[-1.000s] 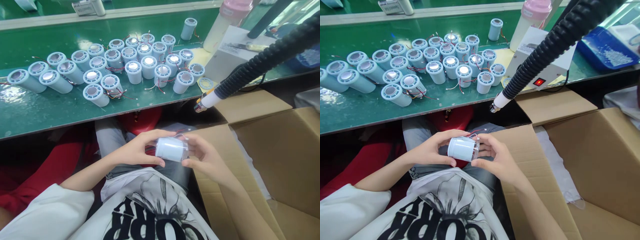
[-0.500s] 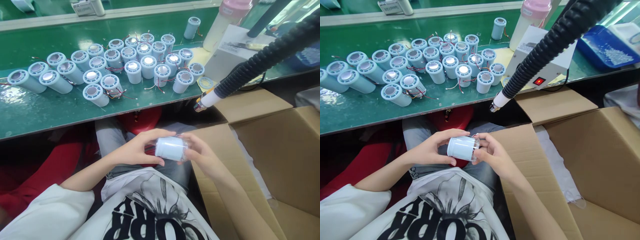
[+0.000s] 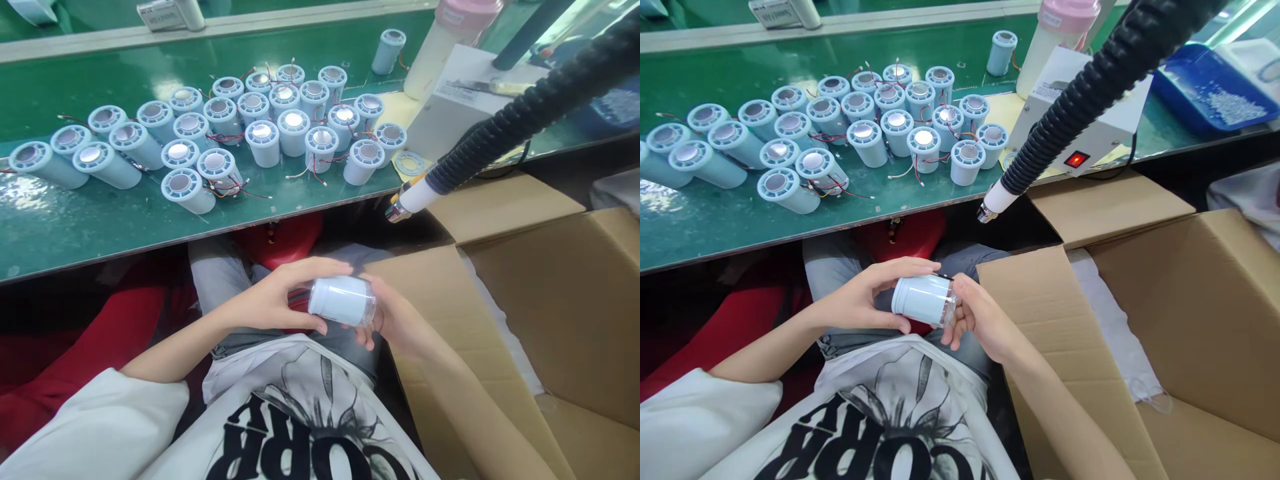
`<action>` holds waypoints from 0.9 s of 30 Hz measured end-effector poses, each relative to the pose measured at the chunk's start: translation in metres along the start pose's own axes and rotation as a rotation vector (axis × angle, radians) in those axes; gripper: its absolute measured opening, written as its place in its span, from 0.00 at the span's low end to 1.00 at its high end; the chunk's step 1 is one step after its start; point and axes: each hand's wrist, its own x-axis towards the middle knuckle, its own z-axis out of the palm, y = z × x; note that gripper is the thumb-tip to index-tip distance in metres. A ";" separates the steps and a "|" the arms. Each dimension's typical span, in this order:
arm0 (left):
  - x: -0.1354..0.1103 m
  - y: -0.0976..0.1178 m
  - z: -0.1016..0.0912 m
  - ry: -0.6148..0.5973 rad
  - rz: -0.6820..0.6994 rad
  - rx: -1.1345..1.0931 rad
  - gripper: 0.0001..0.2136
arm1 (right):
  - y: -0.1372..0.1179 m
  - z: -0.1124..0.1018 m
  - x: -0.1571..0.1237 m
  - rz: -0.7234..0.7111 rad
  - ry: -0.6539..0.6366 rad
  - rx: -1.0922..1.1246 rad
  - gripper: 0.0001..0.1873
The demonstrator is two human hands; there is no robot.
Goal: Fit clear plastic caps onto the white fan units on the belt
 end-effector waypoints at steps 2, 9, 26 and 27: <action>0.000 -0.001 0.000 0.001 0.008 0.000 0.39 | -0.001 0.001 0.000 0.023 -0.022 0.015 0.32; 0.000 0.000 0.001 -0.005 0.008 0.004 0.40 | 0.003 0.001 -0.001 -0.042 -0.022 -0.018 0.27; -0.002 0.005 0.002 -0.010 0.031 0.053 0.39 | 0.002 0.001 -0.007 -0.037 -0.075 0.018 0.27; -0.001 0.004 0.002 -0.010 0.053 0.072 0.39 | 0.001 0.001 -0.007 0.003 -0.082 0.031 0.28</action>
